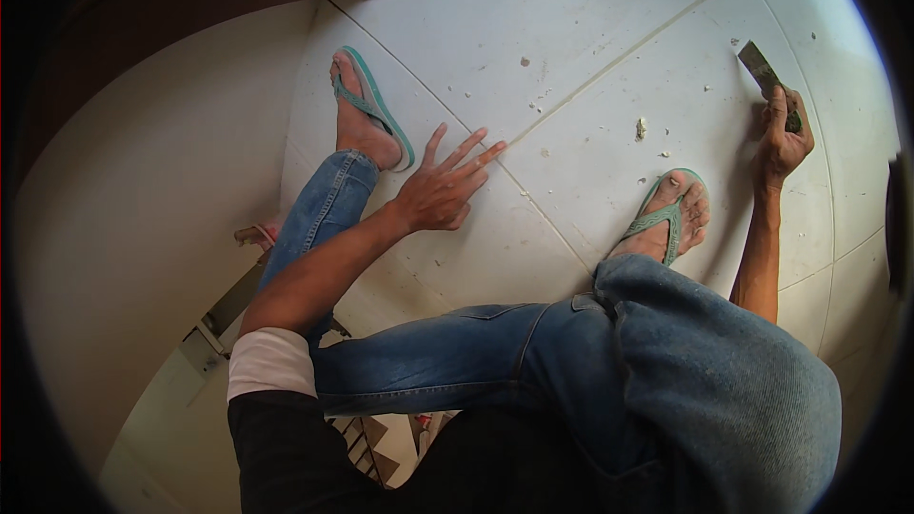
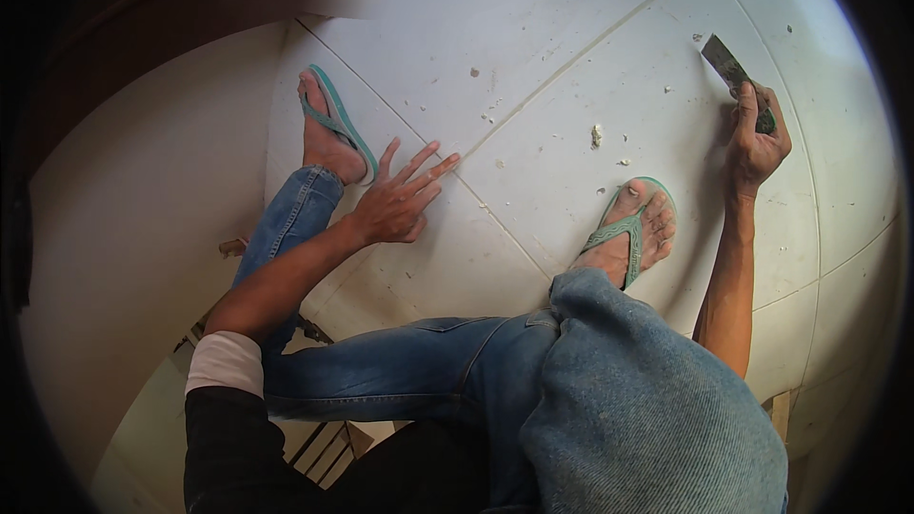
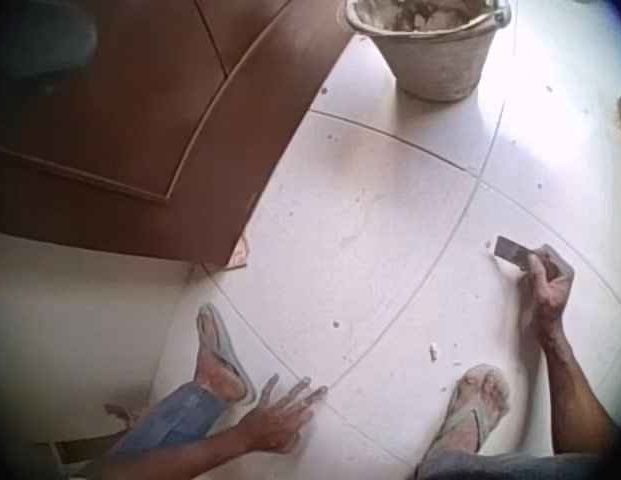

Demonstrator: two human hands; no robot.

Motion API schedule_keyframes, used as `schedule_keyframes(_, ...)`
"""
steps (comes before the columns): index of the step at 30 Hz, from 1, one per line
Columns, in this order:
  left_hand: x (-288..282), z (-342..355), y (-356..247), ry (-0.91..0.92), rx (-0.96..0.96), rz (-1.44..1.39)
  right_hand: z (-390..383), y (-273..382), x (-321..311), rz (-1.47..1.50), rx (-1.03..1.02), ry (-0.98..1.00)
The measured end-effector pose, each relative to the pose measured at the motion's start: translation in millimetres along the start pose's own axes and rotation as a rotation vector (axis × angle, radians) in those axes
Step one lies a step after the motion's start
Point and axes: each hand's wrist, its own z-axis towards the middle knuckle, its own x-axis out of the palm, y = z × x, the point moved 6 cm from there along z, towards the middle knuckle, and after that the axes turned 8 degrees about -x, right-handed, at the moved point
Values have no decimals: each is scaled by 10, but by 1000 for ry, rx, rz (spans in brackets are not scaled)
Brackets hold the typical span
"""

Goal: Filling in tile grout gaps with a small scraper and wiping away excess material.

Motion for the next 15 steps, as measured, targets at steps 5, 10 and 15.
schedule_keyframes(5, 149, -9, -44, 35, -17, 94, -2, -36, 60, 12, 23, 1)
schedule_keyframes(10, 421, -426, 73, 89, -22, 95, -23, -26, -7, 3, 31, -14)
schedule_keyframes(15, 334, -276, 53, -101, 27, 38, -8, -12, 31, -6, 8, -16)
